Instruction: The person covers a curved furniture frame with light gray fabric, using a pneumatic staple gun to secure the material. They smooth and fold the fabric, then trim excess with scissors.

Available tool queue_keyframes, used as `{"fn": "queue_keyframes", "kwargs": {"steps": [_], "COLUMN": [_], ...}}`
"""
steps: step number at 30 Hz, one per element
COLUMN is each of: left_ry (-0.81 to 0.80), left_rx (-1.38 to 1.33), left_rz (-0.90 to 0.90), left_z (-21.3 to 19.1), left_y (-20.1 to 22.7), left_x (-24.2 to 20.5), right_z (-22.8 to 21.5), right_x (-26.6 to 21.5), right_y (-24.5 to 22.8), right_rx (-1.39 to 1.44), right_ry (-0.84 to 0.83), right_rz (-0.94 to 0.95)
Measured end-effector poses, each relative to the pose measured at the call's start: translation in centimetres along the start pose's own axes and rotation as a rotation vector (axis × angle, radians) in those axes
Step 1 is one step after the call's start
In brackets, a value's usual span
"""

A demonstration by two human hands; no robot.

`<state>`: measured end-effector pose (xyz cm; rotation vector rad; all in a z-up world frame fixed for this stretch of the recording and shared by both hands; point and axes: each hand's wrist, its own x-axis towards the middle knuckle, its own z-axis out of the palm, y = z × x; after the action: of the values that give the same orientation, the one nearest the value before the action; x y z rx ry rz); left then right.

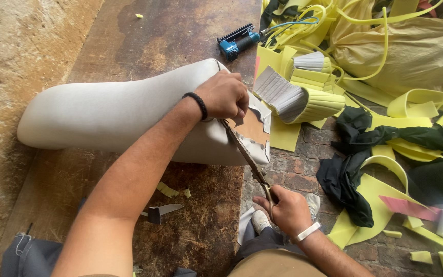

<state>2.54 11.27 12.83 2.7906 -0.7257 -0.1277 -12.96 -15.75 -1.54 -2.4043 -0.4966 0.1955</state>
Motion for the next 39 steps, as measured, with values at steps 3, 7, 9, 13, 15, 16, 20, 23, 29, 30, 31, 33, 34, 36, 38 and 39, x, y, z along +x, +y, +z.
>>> {"fn": "queue_keyframes", "kwargs": {"steps": [3,7,9,13,15,16,20,23,29,30,31,33,34,36,38,39], "left_ry": [-0.004,0.018,0.026,0.037,0.057,0.080,0.133,0.219,0.462,0.502,0.534,0.570,0.574,0.550,0.503,0.490], "left_rx": [-0.049,-0.088,-0.078,-0.062,-0.056,-0.052,-0.010,0.099,0.072,0.016,-0.039,-0.109,-0.125,-0.154,-0.183,-0.223], "left_rz": [-0.072,-0.090,-0.061,-0.019,-0.030,-0.042,-0.019,0.029,-0.007,-0.034,-0.060,-0.100,-0.115,-0.148,-0.185,-0.186], "left_z": [0.2,0.0,0.1,0.1,0.3,0.4,0.8,0.6,1.3,1.4,1.5,1.4,1.2,0.7,0.3,0.1], "left_y": [0.0,0.1,0.2,0.0,-0.3,-0.3,-0.8,-0.8,-0.2,-0.3,-0.4,-0.6,-0.8,-0.9,-1.0,-1.1], "left_x": [-0.3,-0.4,-0.3,-0.5,-0.4,-0.2,-0.2,-0.5,-2.7,-2.9,-3.0,-2.9,-2.7,-2.4,-2.0,-1.9], "right_z": [-0.2,-0.9,-1.0,-0.6,-0.4,-0.6,-1.2,-1.4,0.0,0.3,0.4,0.6,0.8,1.3,2.5,3.2], "right_x": [0.1,0.4,1.0,2.4,2.8,2.8,2.6,2.3,1.8,2.0,2.1,2.0,1.8,0.9,-0.6,-1.1], "right_y": [-0.8,-2.8,-3.6,-4.3,-4.1,-3.8,-2.9,-2.9,-2.3,-1.8,-1.1,0.5,1.3,2.6,3.3,3.3], "right_rx": [-0.023,-0.093,-0.075,-0.083,-0.071,-0.054,0.018,0.370,0.108,0.004,-0.003,-0.017,0.239,0.753,1.329,1.618], "right_ry": [-0.119,-0.125,-0.140,-0.144,-0.138,-0.109,-0.146,-0.293,-0.200,-0.176,-0.148,-0.087,-0.220,-0.486,-0.659,-0.745], "right_rz": [0.131,0.127,0.138,0.140,0.180,0.153,0.146,0.296,0.170,0.135,0.088,-0.008,0.112,0.346,0.280,0.242]}}
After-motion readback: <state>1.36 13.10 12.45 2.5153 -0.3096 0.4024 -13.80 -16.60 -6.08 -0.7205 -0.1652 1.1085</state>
